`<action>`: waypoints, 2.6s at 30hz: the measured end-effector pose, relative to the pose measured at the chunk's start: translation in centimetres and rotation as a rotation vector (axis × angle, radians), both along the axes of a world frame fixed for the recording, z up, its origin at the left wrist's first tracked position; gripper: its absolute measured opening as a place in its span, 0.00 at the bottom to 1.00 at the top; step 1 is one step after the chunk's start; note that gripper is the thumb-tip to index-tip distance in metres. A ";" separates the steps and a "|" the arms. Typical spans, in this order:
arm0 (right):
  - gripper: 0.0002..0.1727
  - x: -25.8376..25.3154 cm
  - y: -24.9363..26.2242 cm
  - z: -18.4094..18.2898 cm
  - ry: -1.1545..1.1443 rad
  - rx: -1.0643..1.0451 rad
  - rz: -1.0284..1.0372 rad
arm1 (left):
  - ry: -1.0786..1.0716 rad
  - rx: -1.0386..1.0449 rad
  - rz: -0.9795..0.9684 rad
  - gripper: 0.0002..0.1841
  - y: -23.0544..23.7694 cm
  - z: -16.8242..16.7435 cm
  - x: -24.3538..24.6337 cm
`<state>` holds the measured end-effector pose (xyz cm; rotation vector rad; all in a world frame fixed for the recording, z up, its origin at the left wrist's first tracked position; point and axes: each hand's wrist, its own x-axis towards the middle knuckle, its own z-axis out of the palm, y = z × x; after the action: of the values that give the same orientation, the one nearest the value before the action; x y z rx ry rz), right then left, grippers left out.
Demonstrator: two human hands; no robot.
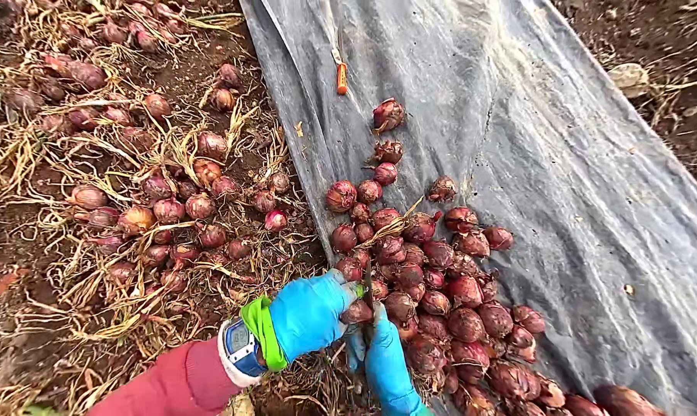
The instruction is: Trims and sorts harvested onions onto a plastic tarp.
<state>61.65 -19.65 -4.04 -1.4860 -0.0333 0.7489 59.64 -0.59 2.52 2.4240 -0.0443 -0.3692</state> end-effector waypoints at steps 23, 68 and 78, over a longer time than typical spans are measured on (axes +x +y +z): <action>0.43 4.8 -8.7 1.9 0.119 -0.029 -0.399 | 0.458 0.518 0.115 0.38 16.6 -15.2 1.8; 0.50 -0.9 6.8 -1.7 0.115 0.038 0.355 | 0.329 0.058 0.009 0.40 10.2 -2.1 -5.4; 0.51 -1.0 -1.6 1.5 0.006 -0.238 0.537 | 0.428 0.176 -0.374 0.21 0.8 4.3 -1.5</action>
<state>60.61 -21.24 -2.51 -1.7234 -0.3603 1.2209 58.19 0.23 6.77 2.4502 -0.2879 -1.0933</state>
